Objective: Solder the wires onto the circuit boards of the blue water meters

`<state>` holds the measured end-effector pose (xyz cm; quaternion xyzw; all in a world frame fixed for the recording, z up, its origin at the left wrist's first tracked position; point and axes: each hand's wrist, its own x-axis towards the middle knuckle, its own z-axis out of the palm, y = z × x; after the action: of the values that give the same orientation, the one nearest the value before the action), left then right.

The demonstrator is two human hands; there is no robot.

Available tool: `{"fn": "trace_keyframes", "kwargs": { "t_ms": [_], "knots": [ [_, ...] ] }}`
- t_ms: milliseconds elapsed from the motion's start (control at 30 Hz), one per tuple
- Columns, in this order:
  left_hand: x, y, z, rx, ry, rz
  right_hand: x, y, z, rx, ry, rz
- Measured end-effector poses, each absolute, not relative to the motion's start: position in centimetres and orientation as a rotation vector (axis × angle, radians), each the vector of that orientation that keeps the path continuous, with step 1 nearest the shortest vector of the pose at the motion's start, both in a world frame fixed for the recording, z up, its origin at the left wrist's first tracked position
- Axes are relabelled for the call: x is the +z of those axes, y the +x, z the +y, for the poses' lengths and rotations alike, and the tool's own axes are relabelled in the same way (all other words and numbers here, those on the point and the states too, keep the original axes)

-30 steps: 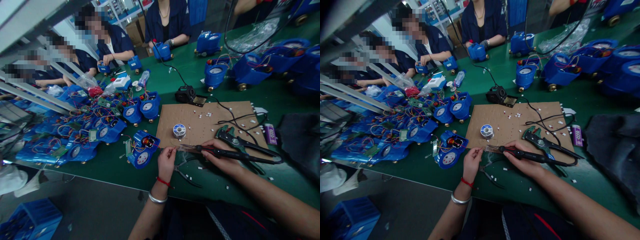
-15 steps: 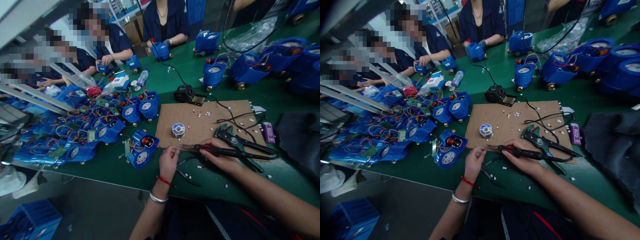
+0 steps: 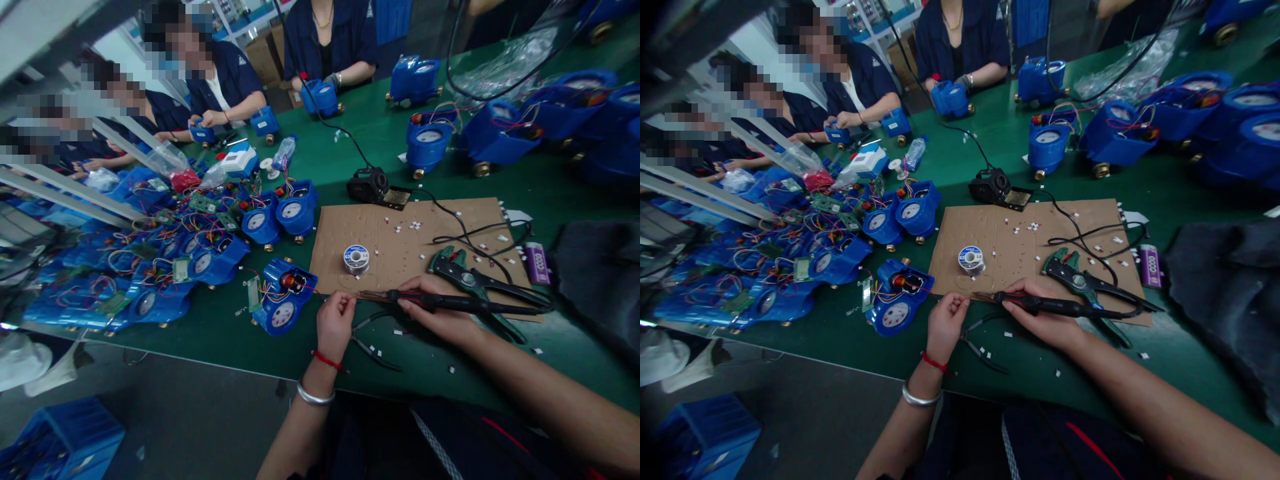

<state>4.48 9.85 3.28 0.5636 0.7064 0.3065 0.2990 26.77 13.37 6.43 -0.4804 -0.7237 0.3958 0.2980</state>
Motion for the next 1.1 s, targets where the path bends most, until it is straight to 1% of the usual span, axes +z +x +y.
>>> {"fn": "trace_keyframes", "kwargs": {
  "t_ms": [367, 567, 733, 867, 967, 1033, 1100],
  "knots": [
    [2.9, 4.5, 9.9, 0.838, 1.473, 1.863, 5.9, 26.8, 13.5, 1.050, -1.254, -2.000],
    [3.0, 4.5, 9.9, 0.834, 1.477, 1.860, 6.2, 27.0, 13.5, 1.041, -1.252, -1.939],
    [3.0, 4.4, 9.7, 0.846, 1.452, 1.850, 6.2, 27.4, 12.9, 1.111, -1.300, -1.739],
    [3.0, 4.2, 9.7, 0.874, 1.409, 1.826, 6.6, 27.8, 13.4, 1.213, -1.255, -1.441],
    [3.2, 4.2, 9.9, 0.860, 1.376, 1.821, 7.7, 28.1, 15.8, 1.121, -1.266, -1.248],
    [3.4, 4.1, 9.9, 0.851, 1.373, 1.808, 8.6, 28.4, 18.6, 1.029, -1.284, -1.180],
    [3.6, 4.1, 9.9, 0.859, 1.371, 1.791, 9.1, 28.6, 22.1, 1.004, -1.274, -1.081]
  ]
}}
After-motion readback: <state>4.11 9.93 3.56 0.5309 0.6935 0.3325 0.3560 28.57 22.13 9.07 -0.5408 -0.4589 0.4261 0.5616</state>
